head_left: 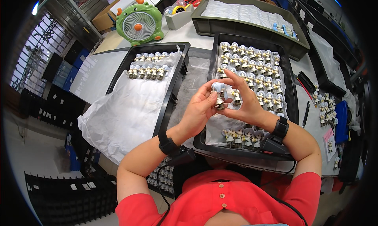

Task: The person assembles small cylindrical components by hand, picking them from a tray and placing them into a black bin lined with white tissue paper. They repeatedly pick up a component, manipulate it briefly, and place it into the bin, occasionally adjusting the tissue paper to organize the items.

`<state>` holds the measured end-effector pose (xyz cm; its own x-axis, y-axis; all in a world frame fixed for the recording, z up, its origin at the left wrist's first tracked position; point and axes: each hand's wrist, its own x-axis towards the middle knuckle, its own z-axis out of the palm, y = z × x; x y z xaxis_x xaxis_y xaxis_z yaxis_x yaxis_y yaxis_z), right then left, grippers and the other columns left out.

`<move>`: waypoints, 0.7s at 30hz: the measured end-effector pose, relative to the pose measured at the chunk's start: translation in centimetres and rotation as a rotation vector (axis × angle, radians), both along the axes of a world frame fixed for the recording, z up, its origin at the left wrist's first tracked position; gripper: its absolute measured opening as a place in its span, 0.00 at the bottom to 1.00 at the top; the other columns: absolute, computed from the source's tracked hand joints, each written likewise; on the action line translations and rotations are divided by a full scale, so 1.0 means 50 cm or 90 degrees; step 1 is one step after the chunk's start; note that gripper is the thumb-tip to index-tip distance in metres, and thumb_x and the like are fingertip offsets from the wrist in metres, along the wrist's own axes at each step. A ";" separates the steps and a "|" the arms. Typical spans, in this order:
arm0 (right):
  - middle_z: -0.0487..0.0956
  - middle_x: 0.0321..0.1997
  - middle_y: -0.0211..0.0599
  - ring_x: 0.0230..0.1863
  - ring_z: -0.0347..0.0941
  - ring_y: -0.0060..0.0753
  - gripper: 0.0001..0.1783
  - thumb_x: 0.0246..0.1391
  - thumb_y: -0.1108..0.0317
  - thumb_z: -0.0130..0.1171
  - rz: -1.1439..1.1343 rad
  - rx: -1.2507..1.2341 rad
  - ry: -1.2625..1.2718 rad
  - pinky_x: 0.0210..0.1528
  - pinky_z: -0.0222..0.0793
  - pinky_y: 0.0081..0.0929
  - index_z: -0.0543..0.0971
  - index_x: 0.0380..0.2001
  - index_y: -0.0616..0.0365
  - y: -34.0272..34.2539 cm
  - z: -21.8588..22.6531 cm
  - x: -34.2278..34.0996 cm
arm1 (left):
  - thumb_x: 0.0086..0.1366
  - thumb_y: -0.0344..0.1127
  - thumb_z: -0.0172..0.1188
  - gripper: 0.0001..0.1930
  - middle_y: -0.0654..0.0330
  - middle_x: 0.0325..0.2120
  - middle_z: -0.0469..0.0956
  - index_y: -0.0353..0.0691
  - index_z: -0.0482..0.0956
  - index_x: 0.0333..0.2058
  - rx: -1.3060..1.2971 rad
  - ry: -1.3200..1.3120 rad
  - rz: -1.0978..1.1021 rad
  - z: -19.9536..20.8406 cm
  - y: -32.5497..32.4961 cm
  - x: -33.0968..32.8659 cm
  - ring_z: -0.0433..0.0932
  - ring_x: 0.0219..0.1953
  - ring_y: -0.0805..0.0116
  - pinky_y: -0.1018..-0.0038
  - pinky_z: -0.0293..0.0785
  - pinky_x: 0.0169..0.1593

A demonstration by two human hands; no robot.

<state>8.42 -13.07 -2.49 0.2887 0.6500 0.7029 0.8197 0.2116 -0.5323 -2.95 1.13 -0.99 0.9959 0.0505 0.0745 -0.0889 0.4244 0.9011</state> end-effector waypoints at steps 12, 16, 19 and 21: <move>0.70 0.53 0.31 0.50 0.64 0.42 0.49 0.28 0.73 0.68 -0.060 0.043 -0.290 0.53 0.61 0.37 0.61 0.60 0.50 0.002 0.006 -0.024 | 0.62 0.34 0.57 0.25 0.65 0.40 0.69 0.36 0.61 0.55 0.358 -0.034 0.060 -0.002 -0.012 -0.015 0.70 0.37 0.81 0.82 0.68 0.39; 0.69 0.52 0.35 0.51 0.63 0.42 0.50 0.28 0.73 0.70 -0.010 0.037 -0.193 0.53 0.64 0.35 0.61 0.61 0.50 0.000 0.001 -0.023 | 0.60 0.27 0.53 0.25 0.61 0.43 0.69 0.36 0.59 0.56 0.143 -0.024 0.021 0.008 -0.011 -0.011 0.74 0.42 0.71 0.76 0.72 0.45; 0.68 0.51 0.39 0.51 0.64 0.40 0.53 0.29 0.74 0.71 0.049 0.058 -0.052 0.51 0.68 0.32 0.58 0.62 0.51 0.002 0.006 -0.029 | 0.58 0.26 0.49 0.29 0.54 0.49 0.66 0.37 0.53 0.59 0.004 -0.012 -0.021 0.019 -0.008 -0.008 0.74 0.48 0.59 0.69 0.72 0.52; 0.66 0.51 0.40 0.51 0.65 0.38 0.54 0.30 0.74 0.72 0.066 0.053 -0.023 0.50 0.70 0.31 0.55 0.63 0.51 0.002 0.005 -0.027 | 0.57 0.25 0.46 0.33 0.50 0.54 0.62 0.38 0.47 0.62 -0.041 -0.003 -0.077 0.027 0.003 -0.008 0.72 0.51 0.52 0.67 0.71 0.53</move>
<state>7.08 -12.99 -2.25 0.1957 0.6145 0.7643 0.8094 0.3388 -0.4797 -3.36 1.27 0.35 0.9947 -0.0650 0.0793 -0.0375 0.4892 0.8714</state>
